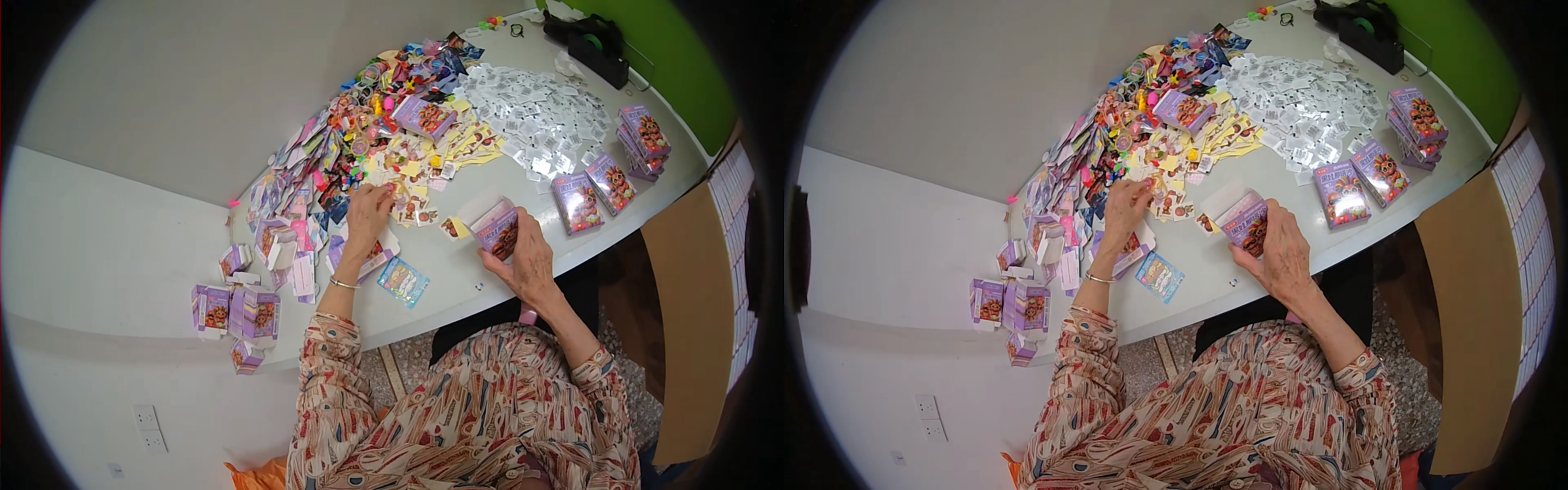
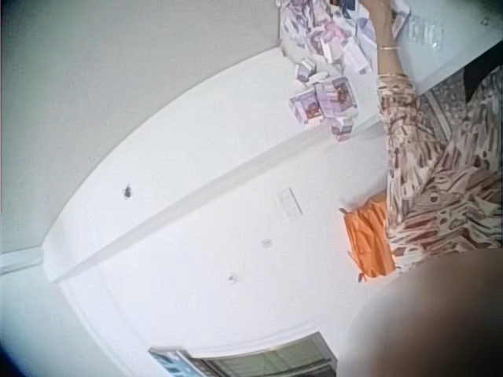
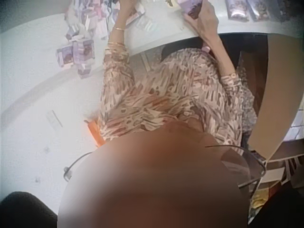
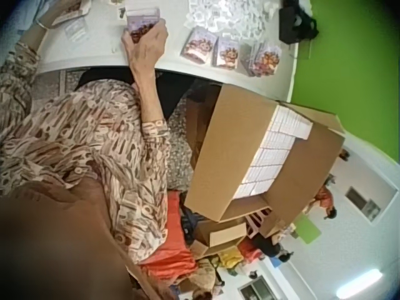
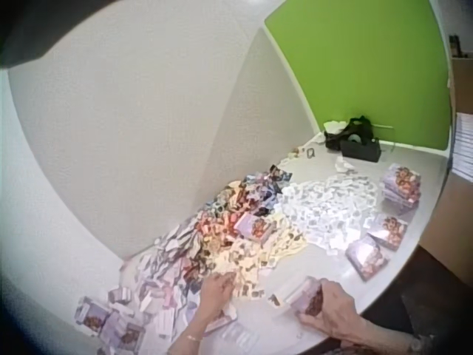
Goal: Labeling small purple boxes with stickers and organizing them into a larger shipping carton.
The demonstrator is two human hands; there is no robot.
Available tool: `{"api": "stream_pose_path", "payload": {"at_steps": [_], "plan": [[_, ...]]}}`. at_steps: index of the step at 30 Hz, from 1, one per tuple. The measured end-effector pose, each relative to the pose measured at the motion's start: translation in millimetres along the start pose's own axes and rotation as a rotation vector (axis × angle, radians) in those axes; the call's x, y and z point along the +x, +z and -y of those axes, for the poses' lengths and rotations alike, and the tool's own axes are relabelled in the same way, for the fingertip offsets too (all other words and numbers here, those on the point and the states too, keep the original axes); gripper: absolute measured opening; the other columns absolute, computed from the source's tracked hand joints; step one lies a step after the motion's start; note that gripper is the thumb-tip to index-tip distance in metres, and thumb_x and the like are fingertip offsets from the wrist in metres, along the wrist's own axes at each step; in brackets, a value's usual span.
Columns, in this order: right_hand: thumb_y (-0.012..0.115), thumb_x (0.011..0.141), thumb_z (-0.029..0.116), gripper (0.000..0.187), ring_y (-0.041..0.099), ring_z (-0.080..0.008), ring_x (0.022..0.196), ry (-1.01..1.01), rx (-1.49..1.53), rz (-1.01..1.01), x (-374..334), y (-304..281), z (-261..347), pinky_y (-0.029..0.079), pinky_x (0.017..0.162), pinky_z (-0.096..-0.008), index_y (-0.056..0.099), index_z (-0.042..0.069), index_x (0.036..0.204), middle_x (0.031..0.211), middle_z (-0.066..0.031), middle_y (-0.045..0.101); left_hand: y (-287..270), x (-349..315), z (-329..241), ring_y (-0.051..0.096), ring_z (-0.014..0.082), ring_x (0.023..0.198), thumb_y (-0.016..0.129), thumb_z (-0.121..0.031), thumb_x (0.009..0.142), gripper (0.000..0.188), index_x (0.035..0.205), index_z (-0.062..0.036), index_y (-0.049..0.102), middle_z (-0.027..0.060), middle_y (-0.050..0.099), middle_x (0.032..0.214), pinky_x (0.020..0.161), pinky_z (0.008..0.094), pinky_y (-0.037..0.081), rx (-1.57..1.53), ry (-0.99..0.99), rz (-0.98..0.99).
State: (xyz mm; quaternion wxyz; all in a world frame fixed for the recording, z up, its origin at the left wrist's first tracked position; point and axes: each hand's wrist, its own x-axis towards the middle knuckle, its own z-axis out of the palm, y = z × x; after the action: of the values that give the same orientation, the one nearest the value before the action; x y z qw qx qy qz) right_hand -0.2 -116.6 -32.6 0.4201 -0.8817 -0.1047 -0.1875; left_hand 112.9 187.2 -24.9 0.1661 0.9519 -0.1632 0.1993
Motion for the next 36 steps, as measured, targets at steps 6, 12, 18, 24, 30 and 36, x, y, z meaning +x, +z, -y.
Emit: {"api": "stream_pose_path", "payload": {"at_steps": [6, 12, 18, 24, 30, 36], "plan": [[0.079, 0.070, 0.030, 0.085, 0.056, -0.0376, 0.099, 0.004, -0.027, 0.014, 1.1, -1.6, 1.1, 0.049, 0.082, -0.0412, 0.034, -0.008, 0.131, 0.109, -0.0235, 0.053, -24.0, 19.5, 4.4, 0.064, 0.0252, 0.066, 0.063, -0.009, 0.082, 0.013, 0.089, 0.0009, 0.067, 0.0137, 0.068, 0.077, 0.063, 0.0319, 0.048, -0.334, -0.277, -0.012], [0.079, 0.070, 0.031, 0.086, 0.056, -0.0372, 0.097, -0.008, -0.018, 0.007, 0.8, -2.9, -1.0, 0.048, 0.081, -0.0410, 0.034, -0.008, 0.131, 0.108, -0.0234, 0.053, -32.8, 9.8, 3.7, 0.062, 0.0189, 0.084, 0.070, -0.015, 0.081, 0.025, 0.100, -0.0003, 0.068, 0.0095, 0.068, 0.093, 0.077, 0.0322, 0.049, -0.202, -0.053, 0.206], [0.079, 0.069, 0.031, 0.087, 0.056, -0.0367, 0.096, -0.026, -0.023, 0.008, 2.2, -2.3, 0.4, 0.048, 0.080, -0.0408, 0.033, -0.009, 0.131, 0.107, -0.0232, 0.053, -22.5, -5.3, -5.4, 0.062, 0.0222, 0.082, 0.072, -0.018, 0.078, 0.030, 0.102, -0.0003, 0.067, 0.0112, 0.068, 0.092, 0.075, 0.0322, 0.048, -0.095, -0.044, 0.221], [0.080, 0.069, 0.032, 0.087, 0.056, -0.0364, 0.097, -0.030, -0.039, 0.001, 1.8, -2.3, -1.6, 0.049, 0.080, -0.0405, 0.034, -0.009, 0.131, 0.106, -0.0234, 0.053, -29.8, 6.0, -10.8, 0.061, 0.0173, 0.073, 0.067, -0.017, 0.083, 0.023, 0.096, 0.0023, 0.069, 0.0100, 0.067, 0.083, 0.068, 0.0286, 0.048, -0.340, -0.229, 0.211], [0.080, 0.069, 0.033, 0.088, 0.056, -0.0361, 0.097, -0.026, -0.050, 0.025, 4.2, -4.8, 3.1, 0.049, 0.080, -0.0404, 0.033, -0.009, 0.131, 0.106, -0.0231, 0.053, -22.5, 9.4, 8.2, 0.060, 0.0112, 0.070, 0.065, -0.020, 0.087, 0.022, 0.093, 0.0007, 0.070, 0.0045, 0.068, 0.081, 0.065, 0.0227, 0.046, -0.619, -0.476, 0.282], [0.080, 0.069, 0.032, 0.087, 0.056, -0.0350, 0.097, -0.005, -0.041, 0.042, 4.0, -4.9, 1.2, 0.049, 0.079, -0.0402, 0.034, -0.007, 0.131, 0.105, -0.0217, 0.053, -35.8, 16.6, -1.8, 0.062, 0.0094, 0.068, 0.066, -0.021, 0.086, 0.019, 0.092, -0.0028, 0.070, 0.0036, 0.068, 0.079, 0.064, 0.0223, 0.047, -0.907, -0.700, 0.257]]}}
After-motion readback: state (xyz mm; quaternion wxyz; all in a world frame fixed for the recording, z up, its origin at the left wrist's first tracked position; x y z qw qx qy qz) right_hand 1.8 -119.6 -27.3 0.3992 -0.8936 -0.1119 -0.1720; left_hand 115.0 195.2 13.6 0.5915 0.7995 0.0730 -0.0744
